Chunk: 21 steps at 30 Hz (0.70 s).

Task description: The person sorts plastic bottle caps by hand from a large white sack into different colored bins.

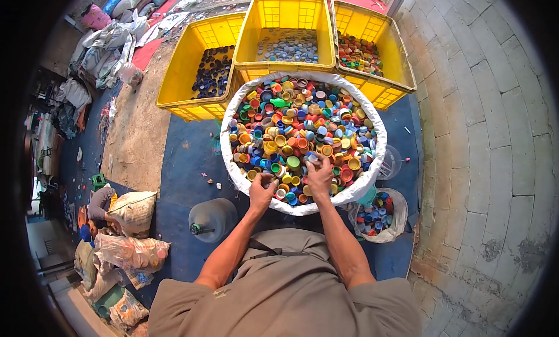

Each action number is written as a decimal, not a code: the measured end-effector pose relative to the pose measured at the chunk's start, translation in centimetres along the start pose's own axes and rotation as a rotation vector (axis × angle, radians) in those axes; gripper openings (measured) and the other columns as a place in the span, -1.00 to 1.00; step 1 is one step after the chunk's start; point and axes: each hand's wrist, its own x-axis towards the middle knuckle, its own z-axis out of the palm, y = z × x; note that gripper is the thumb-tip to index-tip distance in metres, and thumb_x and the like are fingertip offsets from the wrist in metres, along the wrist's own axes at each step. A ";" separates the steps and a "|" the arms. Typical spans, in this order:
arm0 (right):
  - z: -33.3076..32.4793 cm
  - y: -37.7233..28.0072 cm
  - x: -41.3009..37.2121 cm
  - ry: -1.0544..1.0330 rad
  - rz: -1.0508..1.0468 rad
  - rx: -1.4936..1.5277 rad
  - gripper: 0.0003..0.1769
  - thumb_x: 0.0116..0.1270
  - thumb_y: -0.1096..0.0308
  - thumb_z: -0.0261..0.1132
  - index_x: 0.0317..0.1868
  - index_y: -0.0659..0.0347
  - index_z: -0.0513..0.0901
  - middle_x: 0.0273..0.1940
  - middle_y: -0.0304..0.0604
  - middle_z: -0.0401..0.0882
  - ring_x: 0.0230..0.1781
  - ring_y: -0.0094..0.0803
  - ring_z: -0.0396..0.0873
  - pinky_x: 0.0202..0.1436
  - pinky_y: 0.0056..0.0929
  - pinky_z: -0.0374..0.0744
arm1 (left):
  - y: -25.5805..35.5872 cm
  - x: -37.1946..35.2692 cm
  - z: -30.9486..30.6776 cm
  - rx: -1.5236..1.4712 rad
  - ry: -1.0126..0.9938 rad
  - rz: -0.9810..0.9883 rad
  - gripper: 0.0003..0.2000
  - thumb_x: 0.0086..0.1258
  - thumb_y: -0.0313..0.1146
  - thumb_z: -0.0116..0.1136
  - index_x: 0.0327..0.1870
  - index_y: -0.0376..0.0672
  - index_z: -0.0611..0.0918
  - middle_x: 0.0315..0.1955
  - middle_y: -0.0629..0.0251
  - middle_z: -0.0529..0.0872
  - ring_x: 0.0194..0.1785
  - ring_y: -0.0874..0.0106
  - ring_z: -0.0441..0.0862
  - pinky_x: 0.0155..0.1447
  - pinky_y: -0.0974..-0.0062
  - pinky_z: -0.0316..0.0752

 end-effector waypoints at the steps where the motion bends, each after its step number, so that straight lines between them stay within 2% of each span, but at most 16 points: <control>1: -0.9 0.2 0.0 0.000 0.082 0.178 -0.62 0.25 0.45 0.34 0.04 0.33 0.47 -0.23 -0.16 0.65 -0.23 -0.46 0.65 -0.18 -0.55 0.60 | -0.3 0.4 0.6 0.093 0.026 0.098 -0.69 0.15 -0.35 0.35 -0.13 -0.25 0.57 -0.34 0.20 0.68 -0.23 0.35 0.56 -0.07 0.39 0.43; 2: -1.8 1.7 0.2 0.004 0.128 0.423 -0.60 0.21 0.49 0.37 0.05 0.27 0.47 -0.21 -0.19 0.63 -0.27 -0.51 0.62 -0.17 -0.55 0.58 | -0.5 0.8 1.2 0.185 0.050 0.199 -0.66 0.12 -0.35 0.37 -0.11 -0.24 0.56 -0.34 0.19 0.67 -0.22 0.30 0.55 -0.05 0.36 0.42; 3: -3.0 1.7 0.1 -0.006 0.220 0.532 -0.63 0.24 0.47 0.33 0.05 0.23 0.47 -0.19 -0.20 0.63 -0.23 -0.50 0.61 -0.15 -0.53 0.56 | -0.6 1.2 1.8 0.234 0.070 0.265 -0.63 0.08 -0.36 0.38 -0.09 -0.20 0.55 -0.34 0.21 0.66 -0.20 0.22 0.51 -0.02 0.26 0.38; 5: -5.5 1.4 -0.4 -0.025 0.402 0.751 -0.69 0.30 0.42 0.25 0.04 0.16 0.48 -0.14 -0.21 0.63 -0.16 -0.47 0.59 -0.11 -0.50 0.53 | 0.7 2.0 2.6 0.432 0.075 0.353 -0.57 0.03 -0.27 0.42 -0.08 -0.17 0.55 -0.32 0.23 0.65 -0.16 0.22 0.50 -0.05 0.25 0.37; 8: -8.0 2.7 -0.8 -0.084 0.480 1.089 -0.73 0.30 0.47 0.18 0.01 0.16 0.52 -0.12 -0.13 0.64 -0.13 -0.31 0.62 -0.05 -0.32 0.58 | 1.6 3.0 4.1 0.621 0.091 0.453 -0.50 0.00 -0.16 0.44 -0.06 -0.19 0.54 -0.26 0.25 0.64 -0.12 0.23 0.47 -0.06 0.23 0.33; 11: -9.2 1.6 -2.2 -0.040 0.564 1.185 -0.74 0.34 0.45 0.09 0.01 0.24 0.53 -0.08 -0.05 0.62 -0.12 -0.22 0.59 -0.07 -0.27 0.61 | 2.0 3.7 5.5 0.746 0.095 0.492 -0.45 -0.01 -0.07 0.44 -0.05 -0.18 0.54 -0.25 0.24 0.62 -0.12 0.24 0.46 -0.06 0.24 0.30; 14: -9.8 3.2 -2.7 -0.066 0.627 1.307 -0.72 0.37 0.38 0.04 0.02 0.27 0.53 -0.12 -0.02 0.62 -0.15 -0.16 0.60 -0.08 -0.20 0.62 | 2.5 4.0 6.0 0.834 0.123 0.479 -0.43 -0.03 -0.04 0.46 -0.06 -0.17 0.53 -0.28 0.23 0.61 -0.13 0.24 0.47 -0.08 0.26 0.29; 15: -9.8 2.3 -3.1 -0.073 0.635 1.305 -0.78 0.37 0.30 0.09 -0.10 0.24 0.56 -0.15 -0.09 0.63 -0.19 -0.23 0.61 -0.13 -0.24 0.64 | 2.8 4.1 6.2 0.850 0.135 0.476 -0.42 -0.05 -0.01 0.46 -0.07 -0.17 0.53 -0.29 0.23 0.59 -0.13 0.25 0.46 -0.08 0.26 0.29; 18: -9.8 1.5 -3.5 -0.071 0.662 1.274 -0.79 0.38 0.25 0.10 -0.17 0.21 0.56 -0.19 -0.12 0.62 -0.22 -0.25 0.59 -0.13 -0.24 0.64 | 3.2 4.1 6.7 0.899 0.150 0.446 -0.43 -0.05 -0.01 0.46 -0.10 -0.16 0.52 -0.28 0.23 0.58 -0.14 0.25 0.47 -0.08 0.26 0.29; 19: -9.7 1.6 -3.6 -0.057 0.690 1.252 -0.81 0.37 0.20 0.14 -0.26 0.13 0.54 -0.22 -0.16 0.60 -0.24 -0.28 0.59 -0.16 -0.25 0.63 | 3.2 4.2 6.9 0.902 0.162 0.458 -0.44 -0.05 0.00 0.46 -0.11 -0.16 0.52 -0.26 0.23 0.58 -0.14 0.25 0.47 -0.07 0.26 0.29; 21: -9.4 1.7 -3.7 -0.058 0.690 1.262 -0.80 0.37 0.18 0.16 -0.28 0.12 0.52 -0.32 -0.17 0.57 -0.30 -0.27 0.57 -0.17 -0.23 0.61 | 3.2 4.3 7.2 0.902 0.163 0.436 -0.44 -0.04 -0.01 0.46 -0.11 -0.15 0.52 -0.26 0.23 0.57 -0.14 0.25 0.47 -0.07 0.26 0.30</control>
